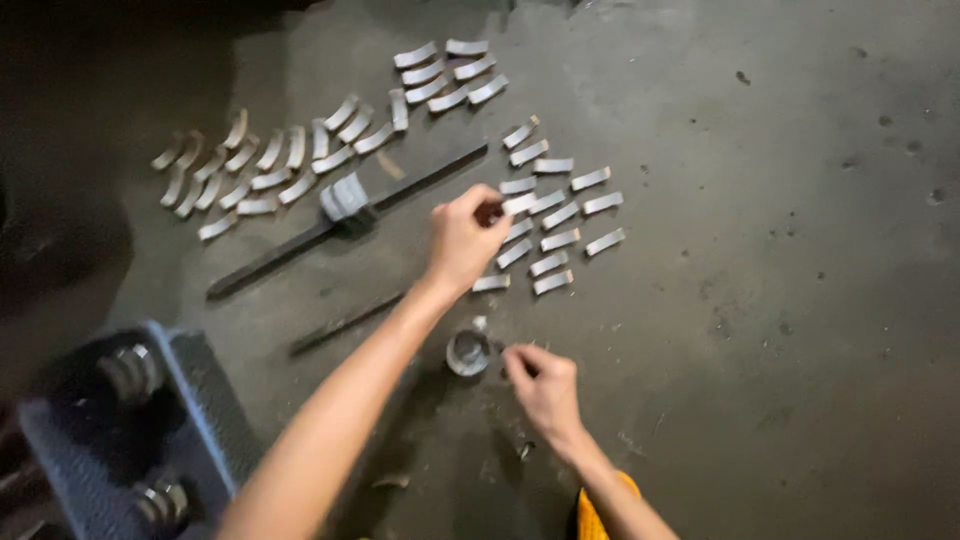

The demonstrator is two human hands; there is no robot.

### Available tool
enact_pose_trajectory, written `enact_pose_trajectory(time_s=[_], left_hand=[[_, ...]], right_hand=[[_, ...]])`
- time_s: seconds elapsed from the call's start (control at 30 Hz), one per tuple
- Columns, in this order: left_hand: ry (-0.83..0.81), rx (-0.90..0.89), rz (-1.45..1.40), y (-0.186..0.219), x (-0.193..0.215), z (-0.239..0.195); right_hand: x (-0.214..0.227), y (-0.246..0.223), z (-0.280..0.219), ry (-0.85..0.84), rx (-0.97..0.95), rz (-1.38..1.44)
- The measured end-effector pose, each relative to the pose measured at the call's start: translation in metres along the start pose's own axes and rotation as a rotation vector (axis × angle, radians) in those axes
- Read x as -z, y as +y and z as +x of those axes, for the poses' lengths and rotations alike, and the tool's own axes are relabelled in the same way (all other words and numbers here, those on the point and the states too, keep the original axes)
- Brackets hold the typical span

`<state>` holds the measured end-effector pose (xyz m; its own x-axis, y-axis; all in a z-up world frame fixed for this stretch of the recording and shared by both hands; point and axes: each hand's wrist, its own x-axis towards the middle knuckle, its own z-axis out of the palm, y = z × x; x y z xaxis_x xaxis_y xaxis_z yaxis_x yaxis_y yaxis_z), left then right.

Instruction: Applying lubricant or assembly paste to motorcycle engine bearing shells using a small brush.

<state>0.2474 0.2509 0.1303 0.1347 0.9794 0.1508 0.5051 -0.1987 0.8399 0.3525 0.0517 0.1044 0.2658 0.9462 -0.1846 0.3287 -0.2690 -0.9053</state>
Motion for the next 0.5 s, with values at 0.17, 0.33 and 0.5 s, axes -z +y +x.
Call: enact_pose_trajectory(time_s=[0.17, 0.33, 0.5], left_hand=[[-0.018, 0.222, -0.109, -0.014, -0.144, 0.080], [-0.093, 0.357, 0.085, -0.015, -0.171, 0.096], [-0.142, 0.008, 0.152, -0.025, -0.072, 0.061]], right_hand=[[-0.004, -0.002, 0.006, -0.159, -0.109, 0.089], [0.007, 0.005, 0.019, -0.162, -0.089, 0.067], [0.006, 0.009, 0.029, -0.150, -0.011, -0.013]])
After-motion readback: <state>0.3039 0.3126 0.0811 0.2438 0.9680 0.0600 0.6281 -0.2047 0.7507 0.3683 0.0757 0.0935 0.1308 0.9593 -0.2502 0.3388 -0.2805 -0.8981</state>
